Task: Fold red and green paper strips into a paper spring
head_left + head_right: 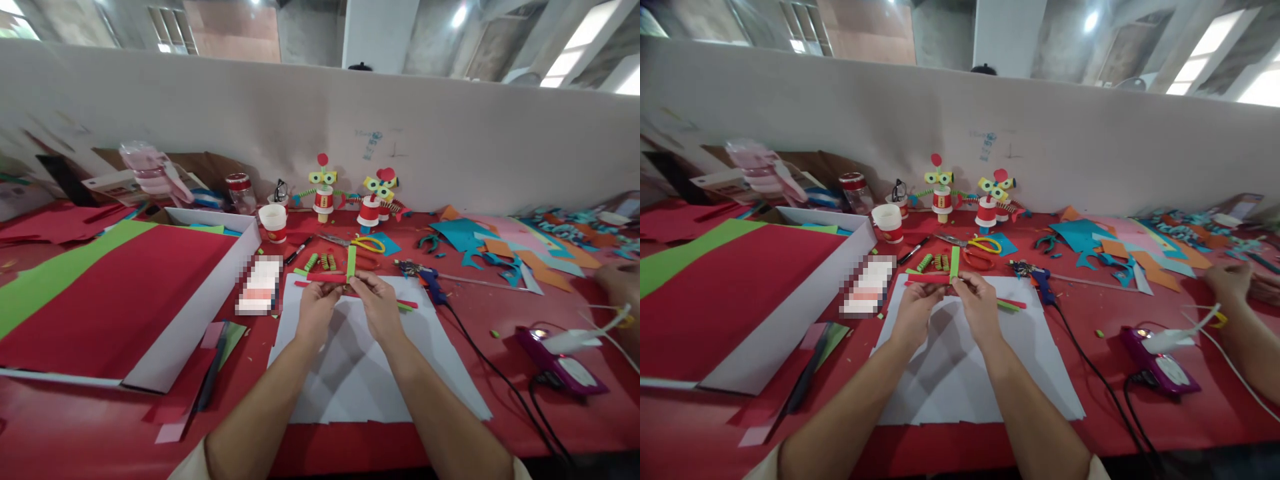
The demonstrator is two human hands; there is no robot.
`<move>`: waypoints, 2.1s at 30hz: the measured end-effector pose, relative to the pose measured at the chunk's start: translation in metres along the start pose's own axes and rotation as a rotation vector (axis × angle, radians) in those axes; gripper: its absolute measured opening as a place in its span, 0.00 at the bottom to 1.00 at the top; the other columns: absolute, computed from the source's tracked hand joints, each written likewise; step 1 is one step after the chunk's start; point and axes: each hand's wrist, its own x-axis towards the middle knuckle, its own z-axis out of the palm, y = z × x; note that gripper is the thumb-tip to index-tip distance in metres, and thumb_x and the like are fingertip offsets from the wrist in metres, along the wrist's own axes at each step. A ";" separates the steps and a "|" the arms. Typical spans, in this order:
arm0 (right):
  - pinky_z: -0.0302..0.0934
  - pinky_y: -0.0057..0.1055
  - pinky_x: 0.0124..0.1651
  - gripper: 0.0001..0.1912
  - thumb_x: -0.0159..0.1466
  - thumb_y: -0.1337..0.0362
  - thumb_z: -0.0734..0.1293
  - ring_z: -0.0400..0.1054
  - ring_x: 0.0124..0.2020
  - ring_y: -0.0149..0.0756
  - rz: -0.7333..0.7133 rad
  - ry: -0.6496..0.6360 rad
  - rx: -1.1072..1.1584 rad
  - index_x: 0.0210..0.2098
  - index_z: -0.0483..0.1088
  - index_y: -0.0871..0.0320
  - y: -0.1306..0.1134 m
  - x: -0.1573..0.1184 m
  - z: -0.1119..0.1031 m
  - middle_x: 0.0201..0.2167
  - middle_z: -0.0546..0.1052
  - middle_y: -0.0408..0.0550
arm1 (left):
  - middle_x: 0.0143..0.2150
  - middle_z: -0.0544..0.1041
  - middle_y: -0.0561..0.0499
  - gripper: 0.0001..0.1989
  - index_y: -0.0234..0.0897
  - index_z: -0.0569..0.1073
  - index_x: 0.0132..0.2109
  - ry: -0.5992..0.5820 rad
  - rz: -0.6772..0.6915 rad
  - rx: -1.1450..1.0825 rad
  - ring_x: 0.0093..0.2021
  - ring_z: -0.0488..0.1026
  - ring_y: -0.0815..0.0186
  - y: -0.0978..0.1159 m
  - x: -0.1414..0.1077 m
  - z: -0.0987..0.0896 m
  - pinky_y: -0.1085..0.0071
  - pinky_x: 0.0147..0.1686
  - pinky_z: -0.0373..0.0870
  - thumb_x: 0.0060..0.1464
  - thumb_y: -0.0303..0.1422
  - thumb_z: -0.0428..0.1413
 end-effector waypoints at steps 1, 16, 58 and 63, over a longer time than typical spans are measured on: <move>0.64 0.33 0.40 0.09 0.53 0.59 0.69 0.69 0.31 0.35 0.027 -0.001 0.024 0.33 0.75 0.56 -0.001 0.000 0.000 0.29 0.77 0.43 | 0.25 0.77 0.51 0.04 0.36 0.77 0.26 0.003 -0.006 -0.001 0.28 0.71 0.68 -0.001 0.001 -0.002 0.71 0.34 0.66 0.37 0.29 0.63; 0.65 0.33 0.38 0.08 0.50 0.61 0.71 0.69 0.31 0.34 -0.004 -0.018 0.043 0.30 0.76 0.55 0.003 -0.002 0.003 0.29 0.76 0.42 | 0.23 0.74 0.55 0.14 0.35 0.76 0.28 0.058 -0.168 -0.041 0.24 0.67 0.74 0.001 0.006 -0.010 0.76 0.26 0.61 0.31 0.33 0.68; 0.59 0.29 0.35 0.07 0.54 0.60 0.67 0.63 0.27 0.31 -0.004 -0.017 0.005 0.25 0.68 0.57 0.003 -0.002 0.002 0.23 0.71 0.39 | 0.26 0.76 0.53 0.09 0.34 0.74 0.25 -0.041 -0.195 -0.131 0.30 0.73 0.70 -0.003 0.008 -0.011 0.72 0.39 0.68 0.35 0.30 0.67; 0.58 0.28 0.34 0.07 0.53 0.60 0.68 0.63 0.27 0.30 0.041 -0.014 0.031 0.25 0.69 0.57 0.000 -0.002 0.003 0.23 0.71 0.39 | 0.21 0.71 0.57 0.11 0.34 0.72 0.23 0.013 -0.185 -0.003 0.24 0.67 0.75 -0.002 0.008 -0.012 0.76 0.31 0.64 0.35 0.32 0.67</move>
